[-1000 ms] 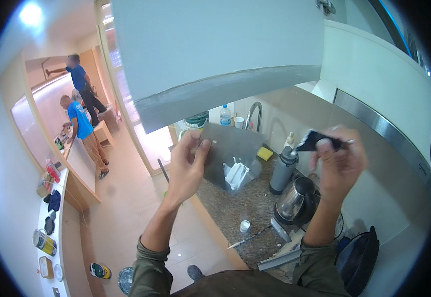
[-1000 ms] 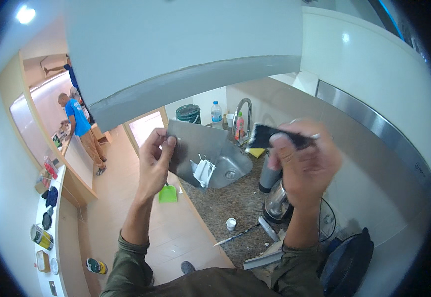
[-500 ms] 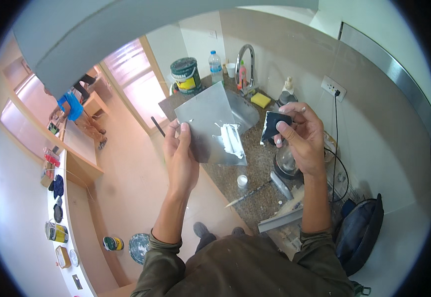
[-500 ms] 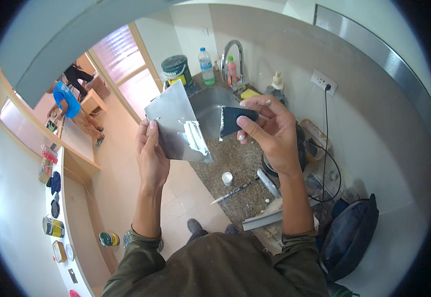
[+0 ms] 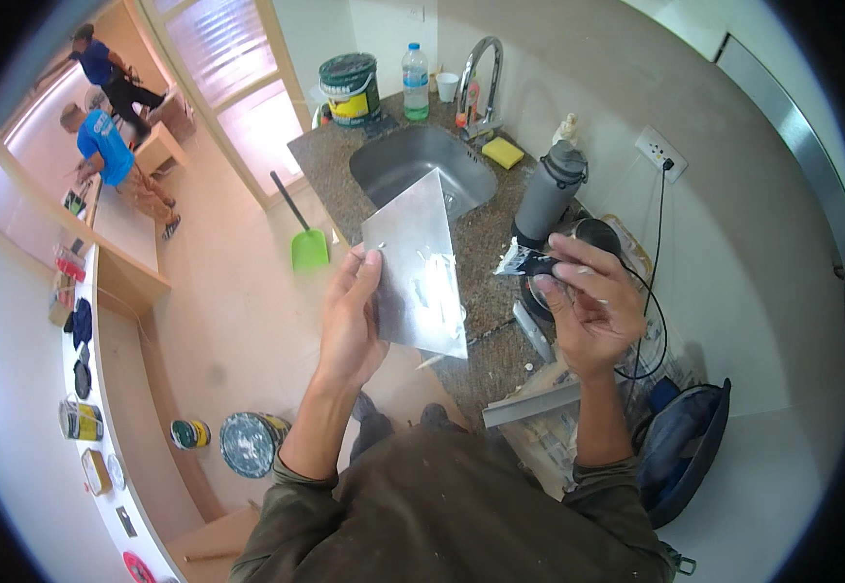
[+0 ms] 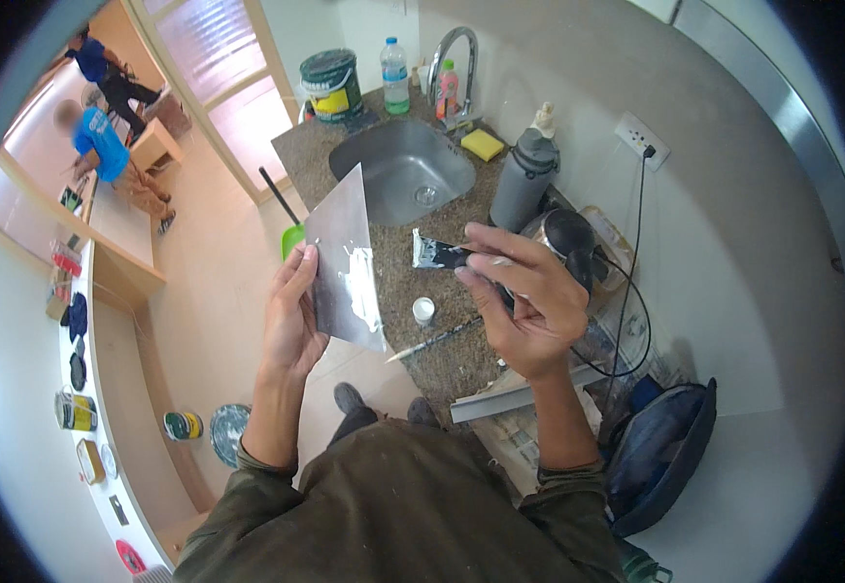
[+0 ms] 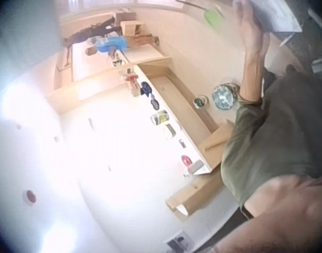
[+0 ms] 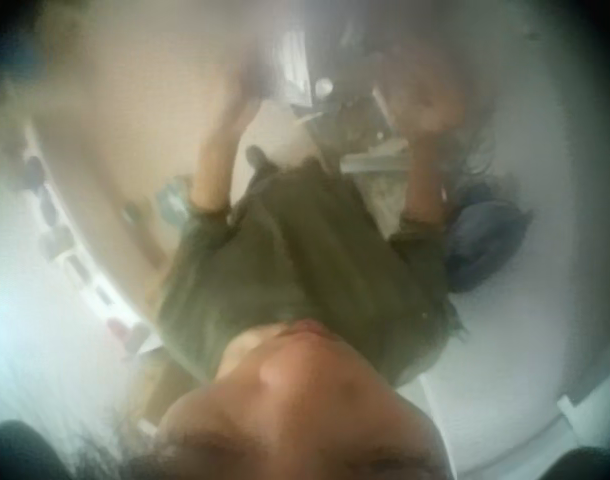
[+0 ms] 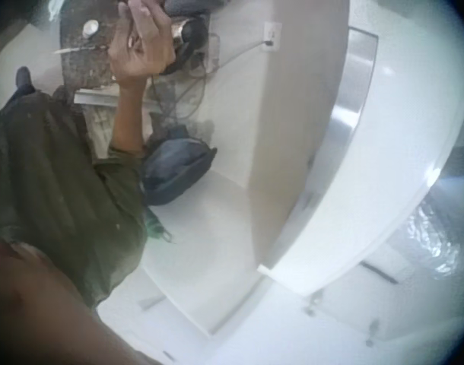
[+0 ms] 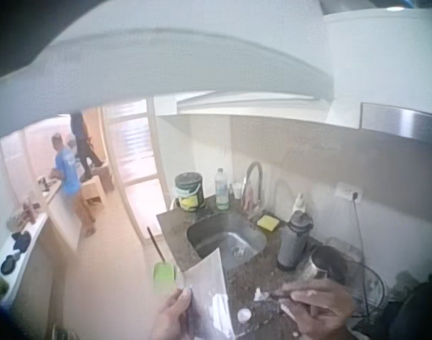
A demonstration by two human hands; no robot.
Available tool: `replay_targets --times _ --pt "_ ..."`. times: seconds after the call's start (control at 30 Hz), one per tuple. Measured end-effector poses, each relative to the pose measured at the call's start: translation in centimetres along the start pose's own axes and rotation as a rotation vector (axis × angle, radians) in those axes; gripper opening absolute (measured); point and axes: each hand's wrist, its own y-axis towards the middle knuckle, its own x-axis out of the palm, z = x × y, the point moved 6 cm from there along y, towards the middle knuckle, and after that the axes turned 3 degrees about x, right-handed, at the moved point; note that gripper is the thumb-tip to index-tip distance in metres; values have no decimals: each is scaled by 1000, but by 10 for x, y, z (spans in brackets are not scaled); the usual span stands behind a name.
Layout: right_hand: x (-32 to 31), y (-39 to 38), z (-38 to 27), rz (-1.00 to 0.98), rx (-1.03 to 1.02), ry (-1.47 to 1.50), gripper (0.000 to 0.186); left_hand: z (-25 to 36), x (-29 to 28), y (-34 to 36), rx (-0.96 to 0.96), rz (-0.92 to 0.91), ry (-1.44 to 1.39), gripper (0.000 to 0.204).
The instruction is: The person applies a white sealant to the edge of a cabinet door using a small putty knife and a metal hawk. They repeatedly scoop sealant from a container, spread it on the hawk, and apply it to the door edge, smoothing the bead with the knife.
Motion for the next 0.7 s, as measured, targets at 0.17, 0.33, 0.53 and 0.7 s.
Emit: replay_targets --times 0.17,0.33,0.53,0.7 --pt "22 -12 -15 -58 -153 -25 21 -24 -8 -3 -126 20 -17 25" --pt "47 -22 -20 -259 -330 -132 19 -29 -2 -7 -99 1 -54 24" --pt "50 -58 1 -253 -246 -46 19 -34 -23 3 -142 49 -97 25" --pt "38 -90 32 -275 -93 -196 28 27 -31 14 93 94 59 28"
